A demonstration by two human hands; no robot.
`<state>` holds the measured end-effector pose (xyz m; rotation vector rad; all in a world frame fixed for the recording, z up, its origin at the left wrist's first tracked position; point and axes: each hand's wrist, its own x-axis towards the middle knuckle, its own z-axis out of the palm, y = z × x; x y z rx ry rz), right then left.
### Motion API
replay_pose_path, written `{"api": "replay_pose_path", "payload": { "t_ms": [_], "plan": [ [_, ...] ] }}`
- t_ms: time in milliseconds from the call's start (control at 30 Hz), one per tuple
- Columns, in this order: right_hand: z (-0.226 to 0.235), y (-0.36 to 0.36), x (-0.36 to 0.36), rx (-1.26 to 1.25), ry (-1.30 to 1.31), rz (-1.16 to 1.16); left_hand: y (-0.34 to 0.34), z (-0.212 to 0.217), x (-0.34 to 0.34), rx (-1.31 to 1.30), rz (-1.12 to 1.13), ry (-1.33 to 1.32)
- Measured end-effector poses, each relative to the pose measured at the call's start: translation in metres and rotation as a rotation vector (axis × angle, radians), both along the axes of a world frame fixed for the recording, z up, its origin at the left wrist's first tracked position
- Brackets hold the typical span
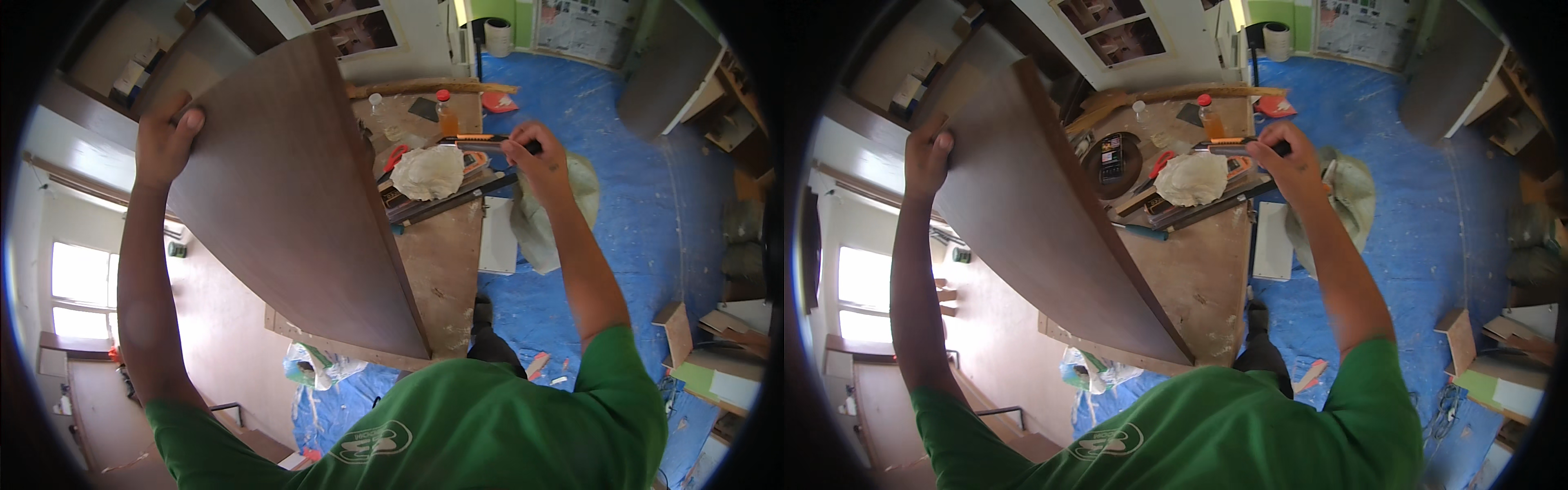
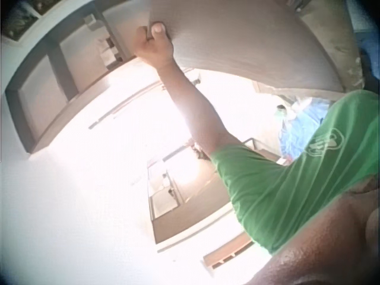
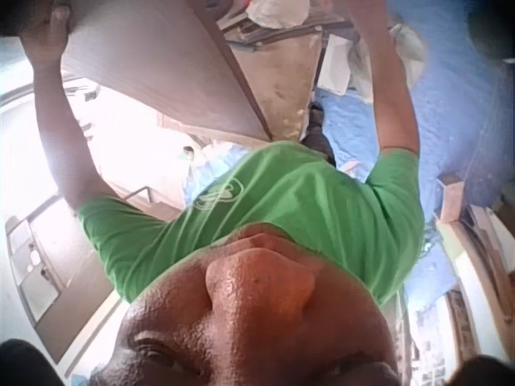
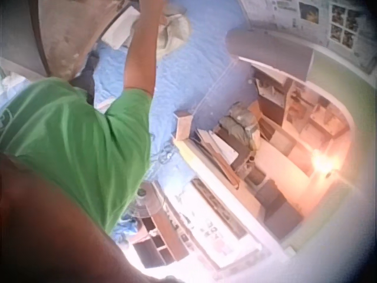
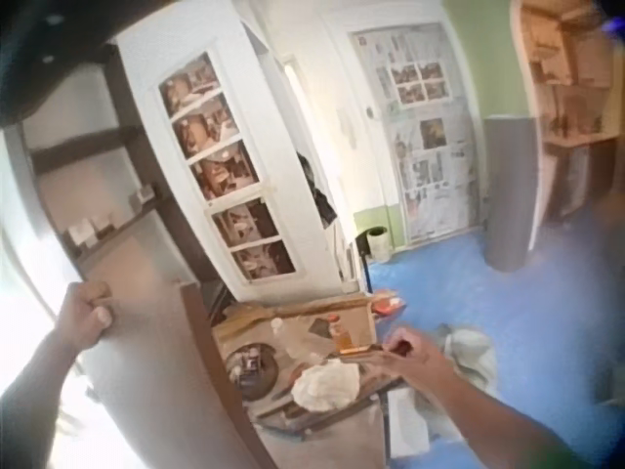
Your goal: The person handles a cabinet door, places it on a workbench, and uses a utility knife to trim its edge. They then flip the door and inspect the surface.
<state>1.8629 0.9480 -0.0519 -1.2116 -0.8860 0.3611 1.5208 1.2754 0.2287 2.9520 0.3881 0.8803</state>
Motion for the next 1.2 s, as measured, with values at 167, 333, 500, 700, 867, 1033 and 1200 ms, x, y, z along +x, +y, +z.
{"api": "replay_pose_path", "payload": {
  "t_ms": [167,333,500,700,867,1033,1200],
  "plan": [
    [0.014,-0.103,-0.071,0.21,0.233,-0.293,-0.013,0.005,-0.01,0.054,0.167,-0.016],
    [0.031,-0.225,-0.157,0.389,0.537,-0.356,-0.028,0.014,-0.026,0.116,0.251,-0.066],
    [0.012,-0.294,-0.257,0.418,1.038,-0.124,-0.042,0.025,-0.053,0.113,0.204,-0.108],
    [0.021,-0.304,-0.313,0.397,0.818,0.011,-0.053,0.038,-0.087,0.186,0.266,-0.126],
    [0.042,-0.326,-0.322,0.174,0.725,0.059,-0.052,0.041,-0.109,0.192,0.14,-0.208],
    [0.054,-0.353,-0.331,0.154,0.567,0.124,-0.051,0.046,-0.124,0.156,0.179,-0.143],
    [0.068,-0.369,-0.335,0.183,0.504,0.184,-0.058,0.048,-0.132,0.18,0.184,-0.161]
  ]
}}
